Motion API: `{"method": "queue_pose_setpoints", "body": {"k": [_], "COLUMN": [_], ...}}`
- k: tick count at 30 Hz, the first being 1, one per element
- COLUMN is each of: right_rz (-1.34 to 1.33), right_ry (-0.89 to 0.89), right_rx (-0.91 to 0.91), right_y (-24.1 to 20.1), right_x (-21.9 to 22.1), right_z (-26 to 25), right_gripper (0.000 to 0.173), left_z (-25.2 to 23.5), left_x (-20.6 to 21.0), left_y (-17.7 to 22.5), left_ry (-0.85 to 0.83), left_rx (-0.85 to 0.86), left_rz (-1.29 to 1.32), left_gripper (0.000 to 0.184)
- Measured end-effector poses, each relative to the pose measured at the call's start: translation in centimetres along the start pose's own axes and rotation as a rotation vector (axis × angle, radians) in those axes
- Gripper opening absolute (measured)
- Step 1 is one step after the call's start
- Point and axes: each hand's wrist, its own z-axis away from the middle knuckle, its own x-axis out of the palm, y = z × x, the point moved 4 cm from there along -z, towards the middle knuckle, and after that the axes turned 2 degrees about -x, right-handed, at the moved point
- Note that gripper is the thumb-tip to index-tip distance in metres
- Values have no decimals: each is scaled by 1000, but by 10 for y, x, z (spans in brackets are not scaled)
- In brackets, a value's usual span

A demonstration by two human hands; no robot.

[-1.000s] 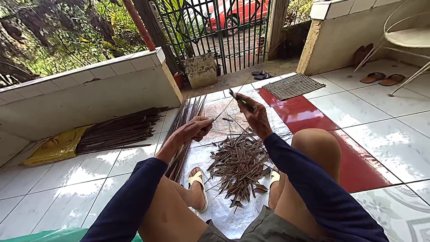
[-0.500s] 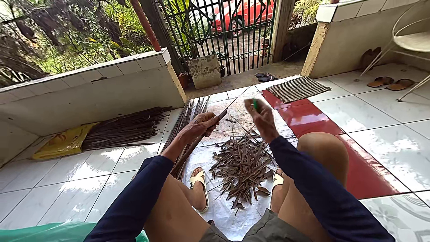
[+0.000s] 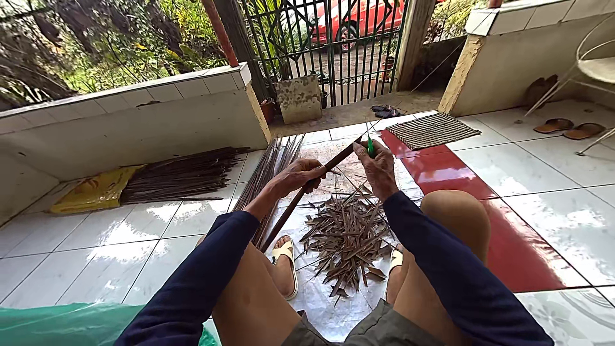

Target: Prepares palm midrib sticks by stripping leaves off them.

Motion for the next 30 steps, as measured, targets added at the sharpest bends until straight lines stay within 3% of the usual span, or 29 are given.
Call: {"method": "queue_pose_setpoints", "body": {"k": [4,7,13,30], "right_rz": [91,105,158,202], "right_ry": [-129,-244,-343,-279], "right_rx": [41,-24,-48,-136], "right_y": [-3,-1,-1,-1], "right_x": [15,29,43,40], "right_z": [16,26,43,42], "right_gripper": [40,36,35,34], "left_z": [-3,-1,-2,1], "left_x": [-22,-31,-20,-21], "left_y": [7,11,13,13], "left_ry": [174,218,131,6], "left_rx": [-11,-49,-81,-196], "left_rz": [22,62,128,276], "left_gripper": [27,27,28,30]}}
